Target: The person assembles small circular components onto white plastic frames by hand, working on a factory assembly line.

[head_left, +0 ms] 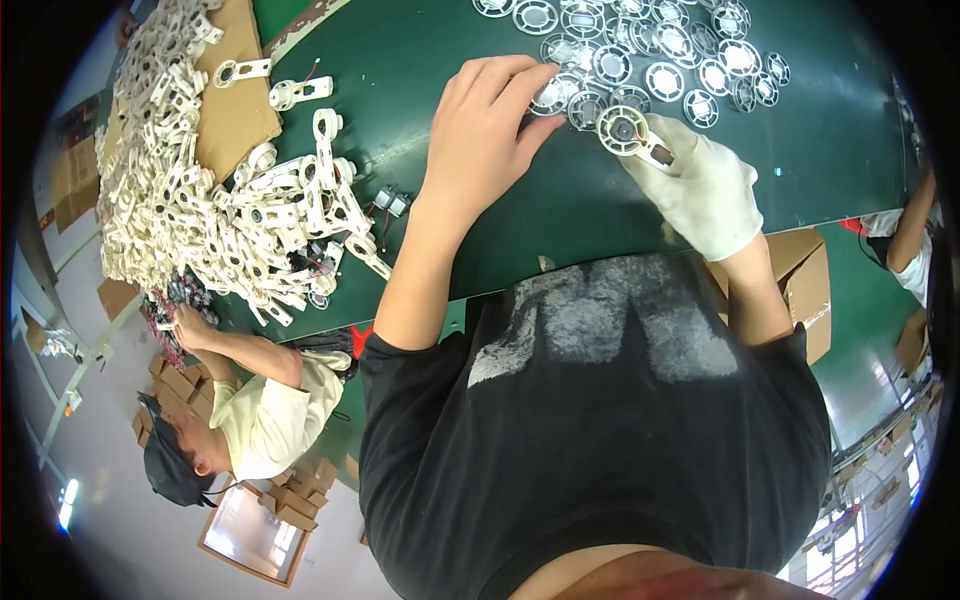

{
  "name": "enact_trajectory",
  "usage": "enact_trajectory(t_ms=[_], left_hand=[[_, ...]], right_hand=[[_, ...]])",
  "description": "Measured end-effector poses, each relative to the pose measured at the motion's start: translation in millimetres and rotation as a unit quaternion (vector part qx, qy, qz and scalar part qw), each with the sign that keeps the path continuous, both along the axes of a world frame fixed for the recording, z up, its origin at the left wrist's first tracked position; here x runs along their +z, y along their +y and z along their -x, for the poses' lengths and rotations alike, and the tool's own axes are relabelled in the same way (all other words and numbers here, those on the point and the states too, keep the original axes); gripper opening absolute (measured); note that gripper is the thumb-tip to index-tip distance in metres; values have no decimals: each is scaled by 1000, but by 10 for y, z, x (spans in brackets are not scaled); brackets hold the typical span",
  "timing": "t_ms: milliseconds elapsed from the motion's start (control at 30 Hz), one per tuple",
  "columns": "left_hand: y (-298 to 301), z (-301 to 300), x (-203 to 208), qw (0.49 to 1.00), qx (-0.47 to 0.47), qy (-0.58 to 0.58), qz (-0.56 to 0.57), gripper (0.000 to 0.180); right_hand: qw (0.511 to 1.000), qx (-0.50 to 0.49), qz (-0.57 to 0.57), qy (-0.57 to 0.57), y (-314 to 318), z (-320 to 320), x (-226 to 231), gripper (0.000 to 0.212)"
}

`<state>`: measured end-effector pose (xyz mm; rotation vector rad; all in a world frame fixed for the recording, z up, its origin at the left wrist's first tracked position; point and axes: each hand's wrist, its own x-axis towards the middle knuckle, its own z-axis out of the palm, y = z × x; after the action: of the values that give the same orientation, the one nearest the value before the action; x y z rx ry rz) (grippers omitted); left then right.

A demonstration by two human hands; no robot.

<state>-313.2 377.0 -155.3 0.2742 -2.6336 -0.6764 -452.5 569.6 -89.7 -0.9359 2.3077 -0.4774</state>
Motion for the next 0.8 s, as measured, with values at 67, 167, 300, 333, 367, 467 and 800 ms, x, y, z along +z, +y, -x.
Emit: enact_trajectory(t_ms=[67, 167, 300, 333, 367, 467, 800], left_hand=[[71, -16, 159, 997, -13, 42, -62, 50], [230, -11, 332, 993, -37, 62, -91, 52], [317, -26, 332, 990, -39, 73, -114, 54], [313, -34, 322, 990, -36, 72, -114, 54], [306, -39, 311, 988, -34, 89, -120, 51], [300, -72, 295, 982, -33, 107, -153, 48], [303, -137, 273, 952, -42, 68, -294, 51]], right_hand=[[1000, -3, -6, -7, -12, 4, 4, 43], [997, 63, 33, 18, -51, -15, -8, 30], [990, 89, 83, 77, -51, -80, -7, 27], [987, 98, 95, 80, -56, -71, -23, 27], [985, 106, 107, 83, -61, -68, -34, 28], [983, 119, 111, 79, -80, -87, -27, 30], [987, 105, 111, 46, -84, -132, -34, 35]])
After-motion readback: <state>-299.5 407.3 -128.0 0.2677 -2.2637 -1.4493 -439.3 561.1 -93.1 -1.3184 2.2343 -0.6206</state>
